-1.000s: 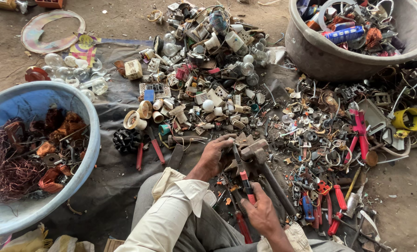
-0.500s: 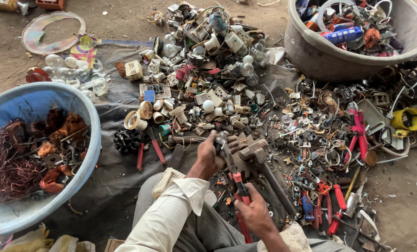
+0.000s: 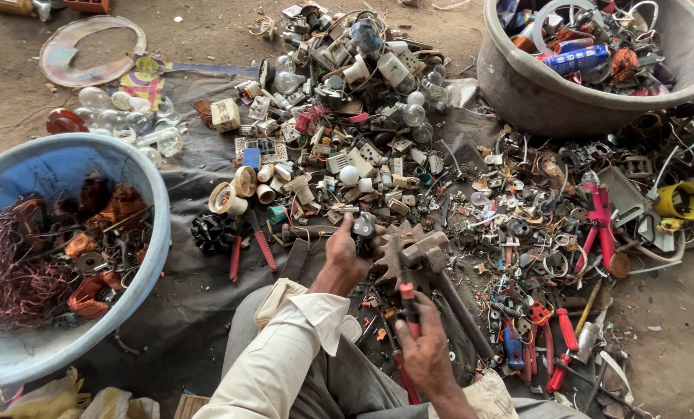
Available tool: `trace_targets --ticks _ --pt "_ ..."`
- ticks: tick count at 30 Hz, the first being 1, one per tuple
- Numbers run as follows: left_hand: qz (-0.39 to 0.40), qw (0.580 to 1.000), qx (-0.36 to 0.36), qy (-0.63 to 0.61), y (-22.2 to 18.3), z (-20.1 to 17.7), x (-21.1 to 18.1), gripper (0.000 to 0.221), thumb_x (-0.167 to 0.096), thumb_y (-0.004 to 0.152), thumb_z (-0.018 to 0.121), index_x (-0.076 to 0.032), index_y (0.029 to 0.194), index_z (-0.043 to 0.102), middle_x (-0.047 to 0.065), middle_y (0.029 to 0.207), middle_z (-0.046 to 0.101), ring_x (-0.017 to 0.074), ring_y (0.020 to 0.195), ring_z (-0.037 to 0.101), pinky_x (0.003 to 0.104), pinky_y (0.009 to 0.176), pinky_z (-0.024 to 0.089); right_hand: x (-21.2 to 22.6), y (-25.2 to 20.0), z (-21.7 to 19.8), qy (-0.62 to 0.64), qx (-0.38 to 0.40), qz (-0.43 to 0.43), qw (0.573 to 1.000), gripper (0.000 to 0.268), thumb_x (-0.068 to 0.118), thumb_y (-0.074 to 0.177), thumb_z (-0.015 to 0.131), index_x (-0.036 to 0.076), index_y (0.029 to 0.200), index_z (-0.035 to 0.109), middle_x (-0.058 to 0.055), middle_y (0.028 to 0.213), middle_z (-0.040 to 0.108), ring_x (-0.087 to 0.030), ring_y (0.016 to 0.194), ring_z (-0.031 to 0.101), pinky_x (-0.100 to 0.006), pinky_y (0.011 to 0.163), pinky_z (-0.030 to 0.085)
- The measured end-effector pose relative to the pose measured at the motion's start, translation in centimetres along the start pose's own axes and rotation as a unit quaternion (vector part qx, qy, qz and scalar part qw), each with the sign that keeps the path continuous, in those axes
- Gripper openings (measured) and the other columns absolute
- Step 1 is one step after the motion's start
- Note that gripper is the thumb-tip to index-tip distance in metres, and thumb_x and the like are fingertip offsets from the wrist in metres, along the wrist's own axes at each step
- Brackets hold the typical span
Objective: The person sits on the ground and uses a hammer to knock pins and small components out of a metal gear and other electrical scrap parts.
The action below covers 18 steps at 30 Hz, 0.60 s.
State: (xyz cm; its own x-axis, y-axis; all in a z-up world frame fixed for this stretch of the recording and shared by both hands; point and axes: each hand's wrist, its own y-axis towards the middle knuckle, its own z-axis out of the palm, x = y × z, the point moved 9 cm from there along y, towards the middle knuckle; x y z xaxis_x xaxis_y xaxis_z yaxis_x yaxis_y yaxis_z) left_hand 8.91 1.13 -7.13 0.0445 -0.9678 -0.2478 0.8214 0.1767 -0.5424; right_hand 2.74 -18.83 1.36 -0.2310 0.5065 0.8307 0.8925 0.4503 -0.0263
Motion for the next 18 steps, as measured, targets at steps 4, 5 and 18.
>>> trace_targets --ticks 4,5,18 --pt "0.047 0.998 -0.039 -0.001 -1.2 -0.9 -3.8 0.044 -0.049 0.109 0.053 -0.006 0.109 0.061 0.005 0.073 0.061 0.0115 0.054 0.049 0.029 0.049 0.044 -3.8 -0.1 -0.5 0.02 -0.015 0.138 0.99 0.047 0.017 0.092 0.066 0.01 0.137 0.055 -0.009 0.098 0.064 -0.019 0.087 0.063 -0.035 0.078 0.057" --pt "0.094 0.993 -0.04 0.052 -1.7 -1.4 -6.0 0.042 -0.048 0.108 0.055 -0.006 0.11 0.061 0.005 0.076 0.062 0.0121 0.058 0.052 0.029 0.052 0.046 -4.4 -0.1 -0.5 0.031 -0.02 0.148 0.988 0.048 0.017 0.091 0.067 0.01 0.136 0.055 -0.007 0.095 0.065 -0.017 0.084 0.063 -0.034 0.075 0.056" --pt "0.54 0.527 -0.413 0.51 -22.9 -12.5 -39.6 0.035 -0.035 0.1 0.075 -0.003 0.11 0.067 0.007 0.096 0.074 0.0172 0.087 0.074 0.03 0.071 0.061 -4.2 0.0 0.6 0.033 0.069 0.15 0.986 0.032 0.013 0.088 0.069 0.005 0.118 0.061 -0.008 0.09 0.064 -0.02 0.08 0.064 -0.037 0.074 0.056"
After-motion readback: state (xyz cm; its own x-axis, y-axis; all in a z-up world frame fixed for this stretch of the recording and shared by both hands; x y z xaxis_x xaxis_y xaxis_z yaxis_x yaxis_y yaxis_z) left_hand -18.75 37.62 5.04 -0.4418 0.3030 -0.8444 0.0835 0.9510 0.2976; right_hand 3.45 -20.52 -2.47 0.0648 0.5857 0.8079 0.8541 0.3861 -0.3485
